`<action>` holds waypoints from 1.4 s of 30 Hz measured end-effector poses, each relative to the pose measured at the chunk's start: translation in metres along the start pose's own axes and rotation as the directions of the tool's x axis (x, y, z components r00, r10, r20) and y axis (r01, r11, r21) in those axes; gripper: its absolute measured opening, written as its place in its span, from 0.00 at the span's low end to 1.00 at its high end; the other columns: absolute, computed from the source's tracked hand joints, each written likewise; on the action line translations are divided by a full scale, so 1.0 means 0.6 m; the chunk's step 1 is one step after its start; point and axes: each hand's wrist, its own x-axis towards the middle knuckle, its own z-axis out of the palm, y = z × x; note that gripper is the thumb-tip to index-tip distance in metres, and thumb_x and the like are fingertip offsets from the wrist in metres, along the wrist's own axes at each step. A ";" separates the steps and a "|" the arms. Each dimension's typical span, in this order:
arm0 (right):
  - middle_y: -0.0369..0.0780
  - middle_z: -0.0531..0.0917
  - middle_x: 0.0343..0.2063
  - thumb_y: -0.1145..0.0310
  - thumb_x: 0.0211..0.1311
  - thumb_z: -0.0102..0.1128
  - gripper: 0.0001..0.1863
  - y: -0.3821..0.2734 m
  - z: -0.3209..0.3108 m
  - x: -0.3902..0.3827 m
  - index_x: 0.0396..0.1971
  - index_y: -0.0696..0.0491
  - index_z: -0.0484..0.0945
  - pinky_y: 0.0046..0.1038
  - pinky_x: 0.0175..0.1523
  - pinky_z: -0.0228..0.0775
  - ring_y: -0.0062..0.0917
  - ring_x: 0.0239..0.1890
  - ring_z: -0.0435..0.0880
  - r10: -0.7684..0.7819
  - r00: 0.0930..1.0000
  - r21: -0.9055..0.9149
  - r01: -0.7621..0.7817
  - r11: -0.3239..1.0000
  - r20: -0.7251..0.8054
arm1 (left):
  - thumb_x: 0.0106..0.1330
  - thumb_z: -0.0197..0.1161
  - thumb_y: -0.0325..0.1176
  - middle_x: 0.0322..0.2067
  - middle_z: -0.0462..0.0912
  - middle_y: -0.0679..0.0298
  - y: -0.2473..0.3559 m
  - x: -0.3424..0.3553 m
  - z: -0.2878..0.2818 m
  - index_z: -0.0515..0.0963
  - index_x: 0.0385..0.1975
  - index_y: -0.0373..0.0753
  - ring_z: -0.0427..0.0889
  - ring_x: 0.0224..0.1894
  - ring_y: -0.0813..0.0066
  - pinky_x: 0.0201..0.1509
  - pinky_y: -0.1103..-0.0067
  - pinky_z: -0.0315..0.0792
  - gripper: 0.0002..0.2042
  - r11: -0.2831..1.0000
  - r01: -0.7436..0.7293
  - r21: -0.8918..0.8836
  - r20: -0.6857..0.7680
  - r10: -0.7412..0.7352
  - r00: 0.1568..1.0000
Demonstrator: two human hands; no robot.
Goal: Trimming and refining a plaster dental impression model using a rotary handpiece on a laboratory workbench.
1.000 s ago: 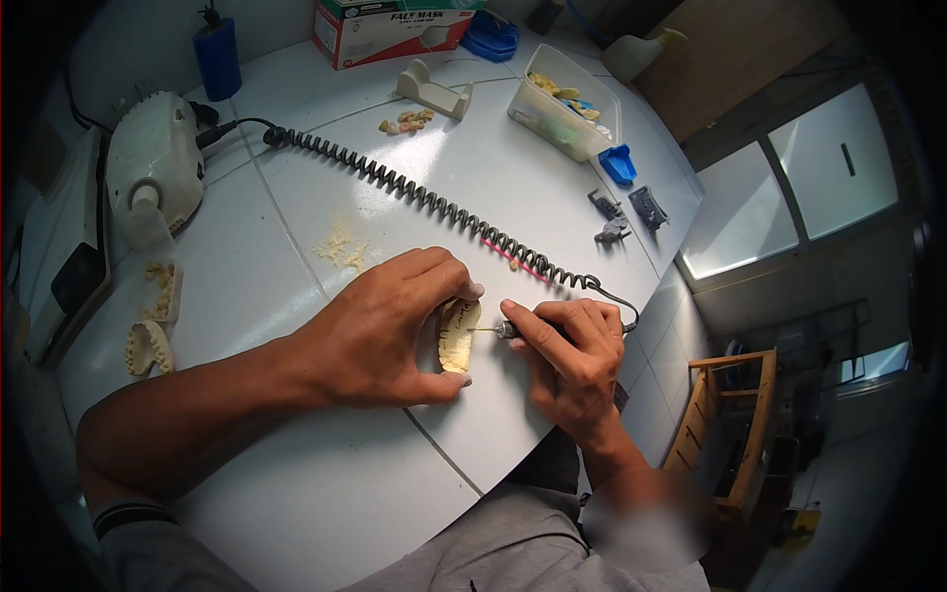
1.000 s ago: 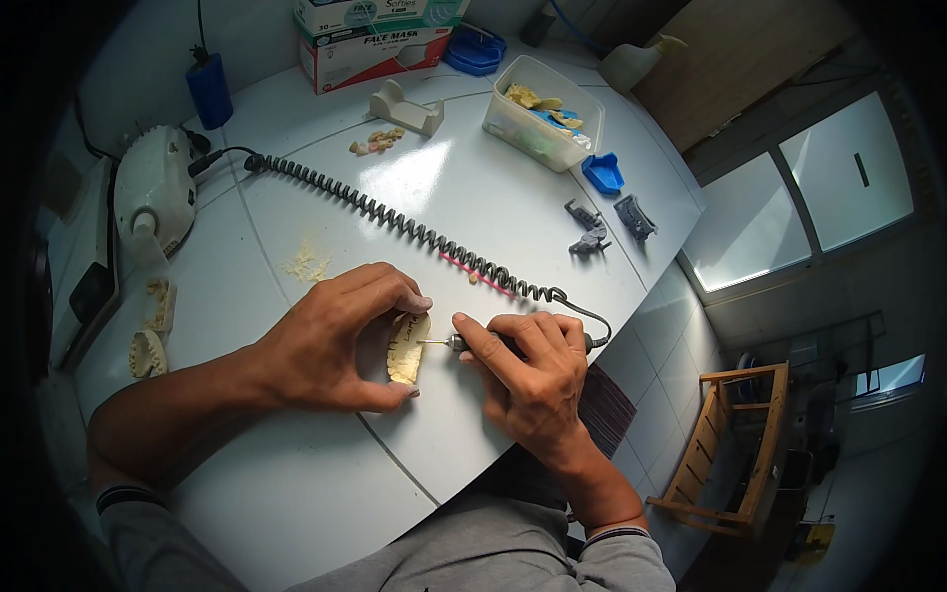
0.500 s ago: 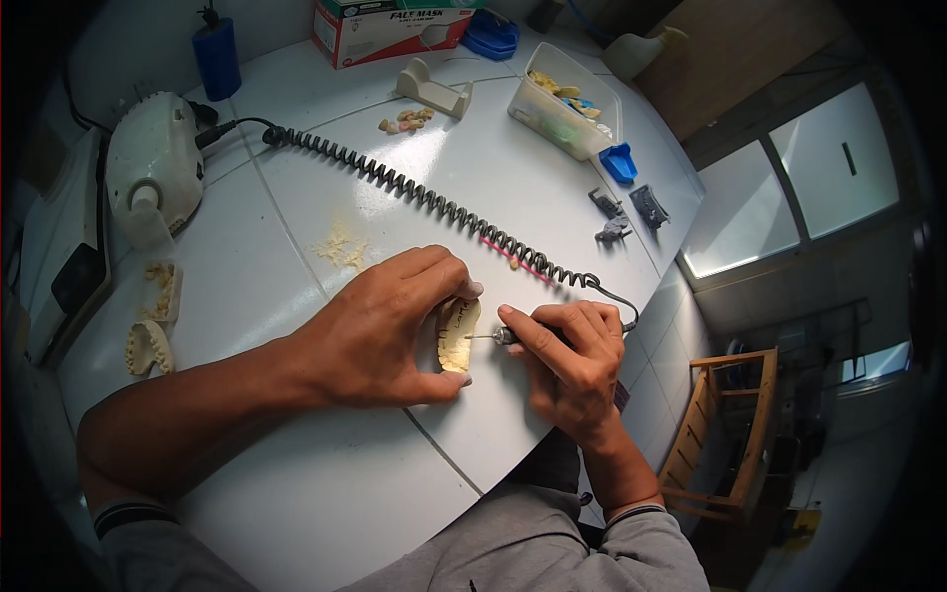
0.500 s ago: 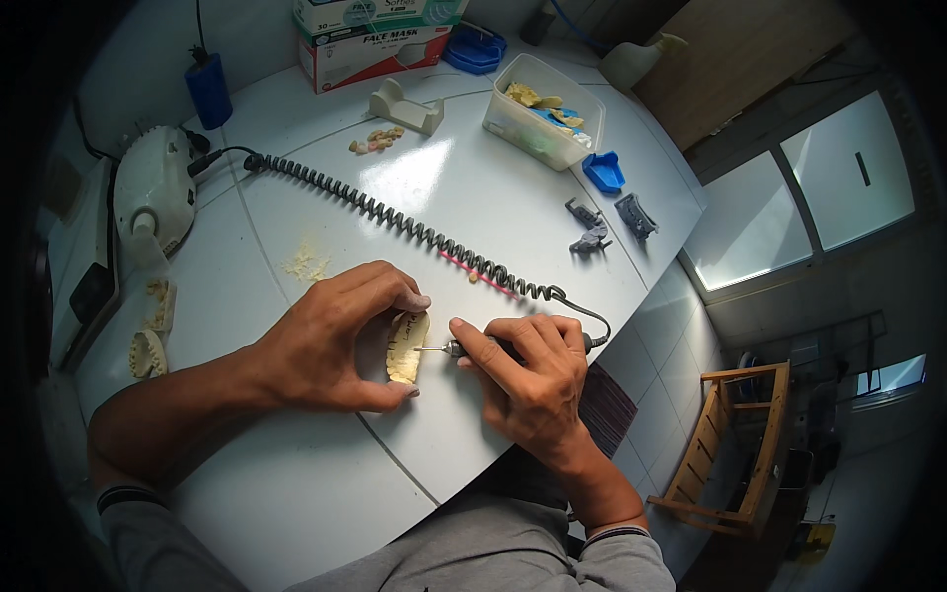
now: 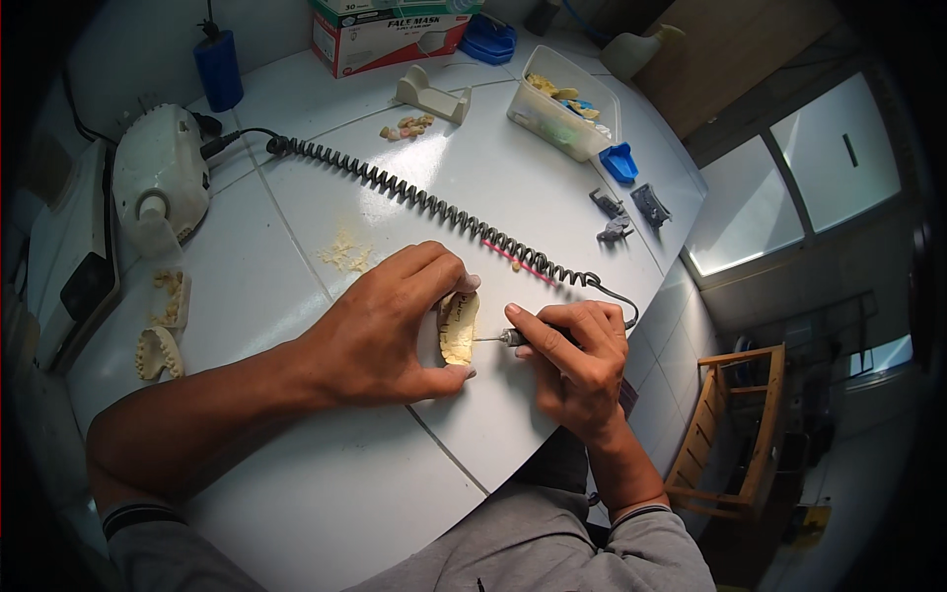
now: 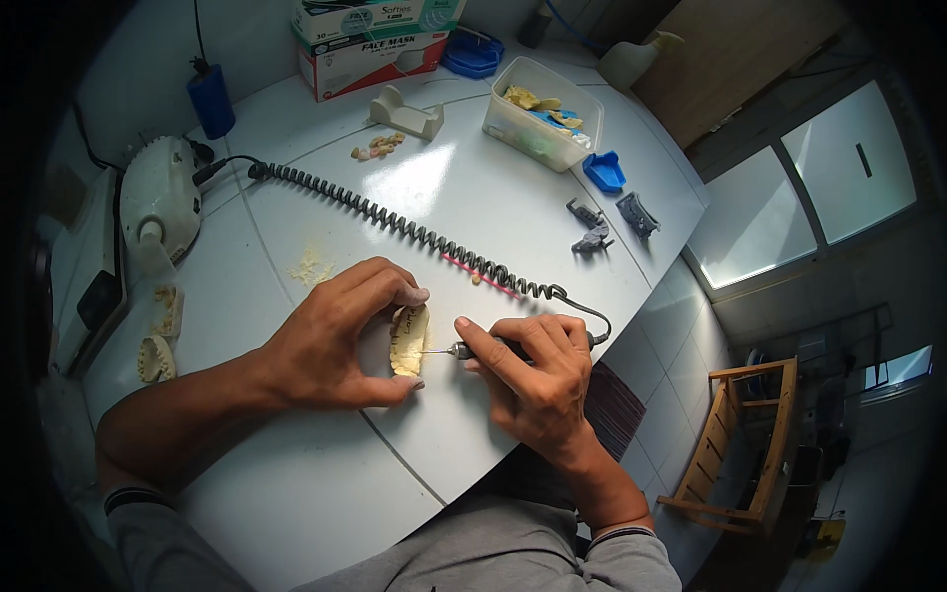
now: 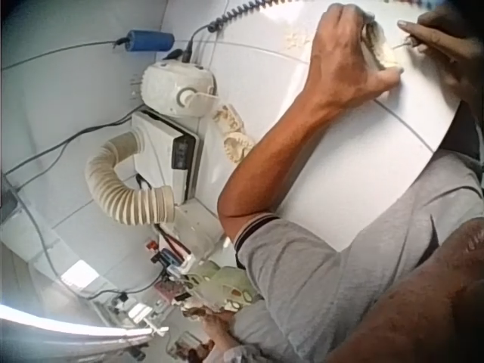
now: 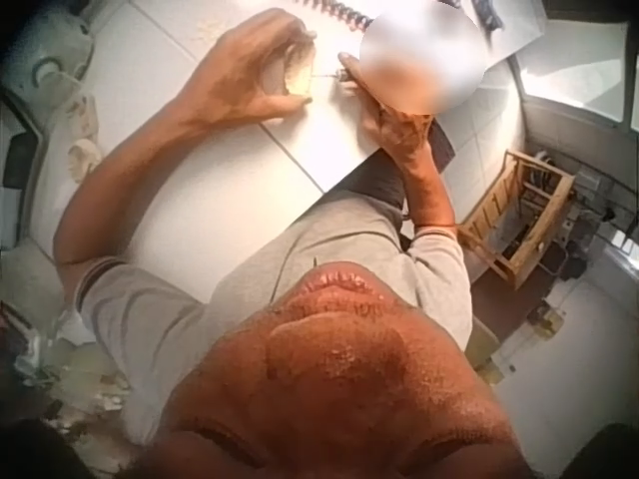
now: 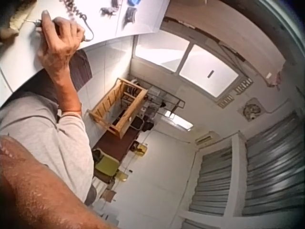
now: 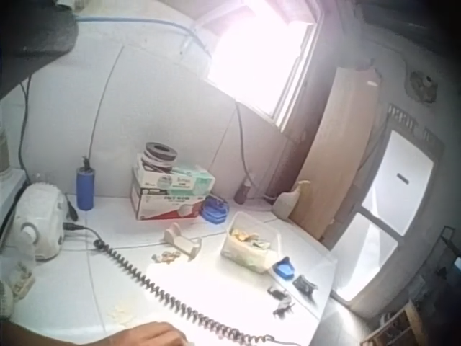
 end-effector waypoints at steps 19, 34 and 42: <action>0.32 0.88 0.36 0.63 0.66 0.81 0.21 0.012 0.017 -0.016 0.58 0.43 0.95 0.36 0.51 0.64 0.25 0.41 0.85 0.260 0.956 0.106 -0.247 0.963 -0.138 | 0.57 0.83 0.27 0.69 0.83 0.44 0.004 0.009 -0.017 0.77 0.68 0.34 0.88 0.64 0.51 0.66 0.64 0.87 0.36 0.944 -0.011 0.330 -0.033 0.023 0.999; 0.34 0.88 0.36 0.59 0.69 0.80 0.19 0.016 0.028 -0.021 0.58 0.43 0.95 0.37 0.49 0.65 0.26 0.38 0.84 0.228 0.956 0.096 -0.213 0.972 -0.184 | 0.57 0.79 0.21 0.67 0.83 0.44 0.017 0.015 -0.013 0.78 0.68 0.33 0.88 0.64 0.50 0.65 0.64 0.87 0.34 0.934 -0.064 0.350 0.004 0.067 0.998; 0.35 0.87 0.37 0.58 0.70 0.79 0.19 0.016 0.030 -0.021 0.57 0.44 0.95 0.38 0.49 0.66 0.27 0.39 0.84 0.217 0.958 0.104 -0.201 0.974 -0.186 | 0.64 0.74 0.18 0.67 0.81 0.40 0.011 0.016 -0.017 0.77 0.69 0.30 0.88 0.66 0.50 0.71 0.63 0.84 0.30 0.980 -0.011 0.197 -0.052 0.022 0.998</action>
